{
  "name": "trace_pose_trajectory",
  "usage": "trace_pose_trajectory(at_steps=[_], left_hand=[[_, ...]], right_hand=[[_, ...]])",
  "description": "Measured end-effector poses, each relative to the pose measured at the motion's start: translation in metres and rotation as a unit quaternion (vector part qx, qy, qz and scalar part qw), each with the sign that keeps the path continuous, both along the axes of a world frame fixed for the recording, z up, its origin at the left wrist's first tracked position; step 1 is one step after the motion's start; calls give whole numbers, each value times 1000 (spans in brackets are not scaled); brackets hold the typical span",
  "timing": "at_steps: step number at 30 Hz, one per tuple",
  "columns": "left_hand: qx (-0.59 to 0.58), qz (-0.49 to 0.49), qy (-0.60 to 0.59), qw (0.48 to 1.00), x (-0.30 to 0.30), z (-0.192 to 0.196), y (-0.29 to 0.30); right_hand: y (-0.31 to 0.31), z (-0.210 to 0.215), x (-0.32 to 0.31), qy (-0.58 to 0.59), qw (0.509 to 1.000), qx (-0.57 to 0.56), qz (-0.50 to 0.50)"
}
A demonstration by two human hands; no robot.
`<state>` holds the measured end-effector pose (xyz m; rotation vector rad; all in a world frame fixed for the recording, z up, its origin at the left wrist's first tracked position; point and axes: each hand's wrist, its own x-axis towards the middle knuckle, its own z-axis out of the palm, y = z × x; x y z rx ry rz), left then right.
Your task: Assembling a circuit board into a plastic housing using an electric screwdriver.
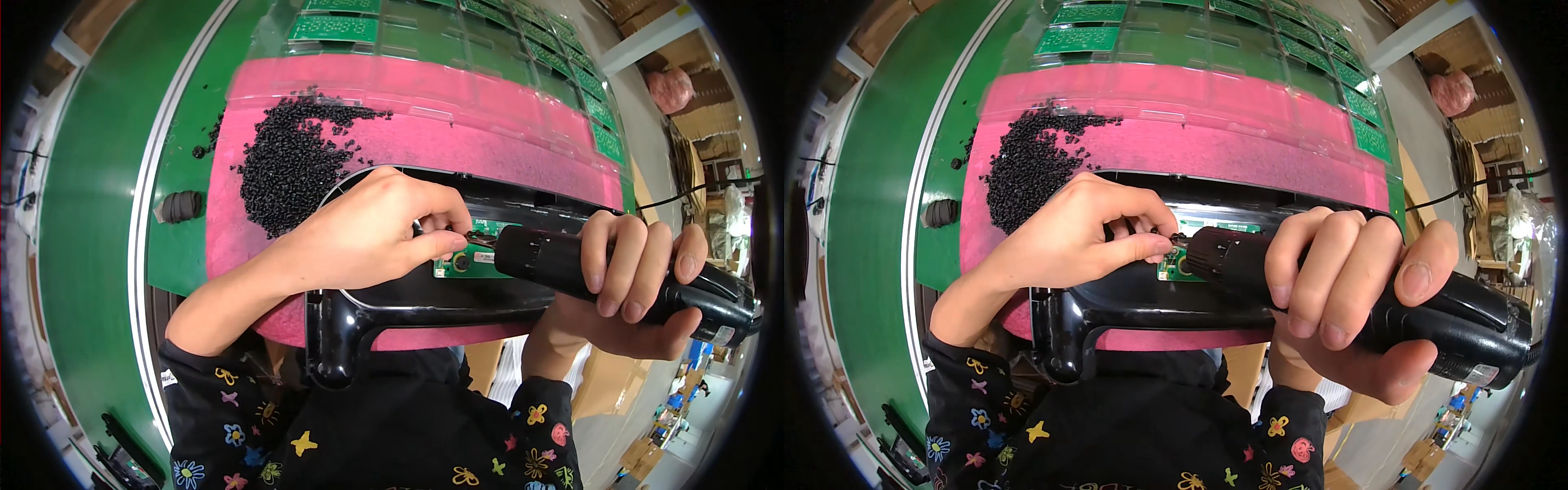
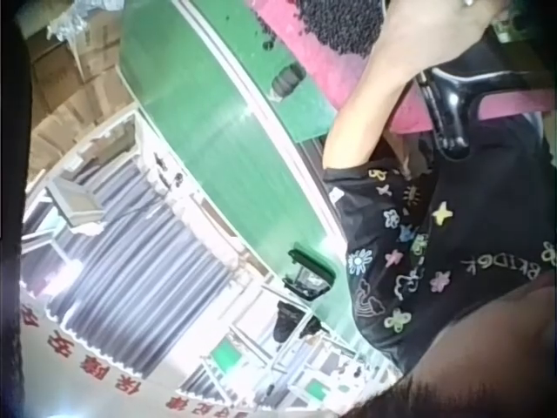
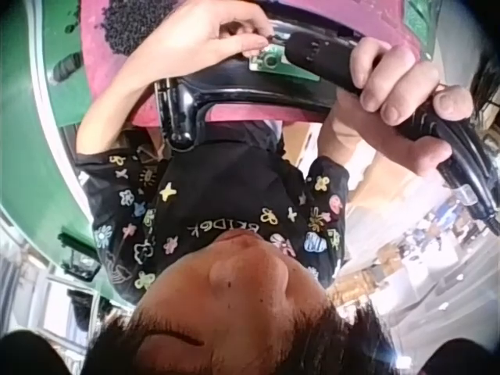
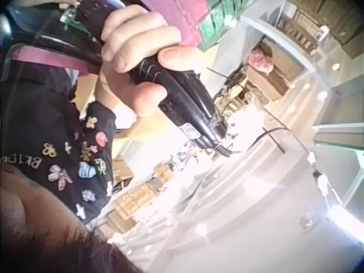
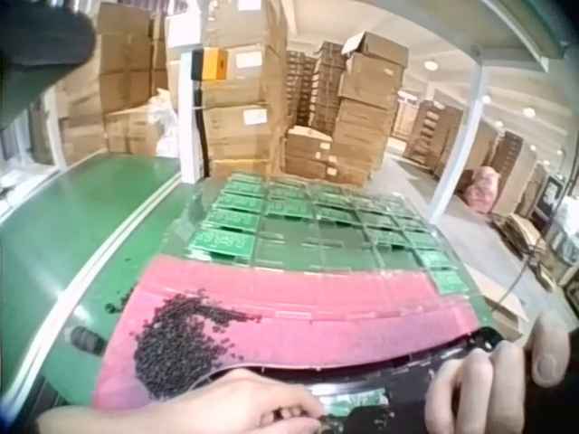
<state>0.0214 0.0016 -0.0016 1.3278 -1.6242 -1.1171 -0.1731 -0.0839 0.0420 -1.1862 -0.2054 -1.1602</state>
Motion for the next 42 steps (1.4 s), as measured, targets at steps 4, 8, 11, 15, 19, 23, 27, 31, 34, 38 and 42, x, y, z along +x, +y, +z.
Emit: trace_pose_trajectory(at_steps=[4,8,11,15,19,23,27,31,34,38,42], left_hand=[[-20,18,39,999,0,-8,0],[-56,25,28,998,-2,-11,1],[-102,35,-77,991,-2,-9,1],[-229,150,-147,950,-4,-12,0],[-180,128,-123,967,-5,-15,-1],[-176,133,-117,968,-7,-15,1],[-156,111,-105,976,-8,-14,2],[-137,80,-133,978,-6,-13,4],[-149,77,-169,971,-7,-12,4],[-167,73,-168,969,-5,-17,5],[-158,58,-174,970,-7,-14,4]], right_hand=[[-2,0,-2,-3,1000,-4,12],[-1,-5,2,-2,1000,-2,21],[-1,-5,2,36,999,-21,6],[-8,-13,0,140,989,-51,-22],[-2,-17,9,152,987,7,-45],[-3,-21,13,158,987,-5,-40],[4,-18,18,207,974,-22,-84],[8,-18,25,231,967,-37,-97],[2,-19,26,251,961,-71,-90],[-6,-25,28,277,946,-140,-89],[-5,-28,28,258,952,-121,-116]])
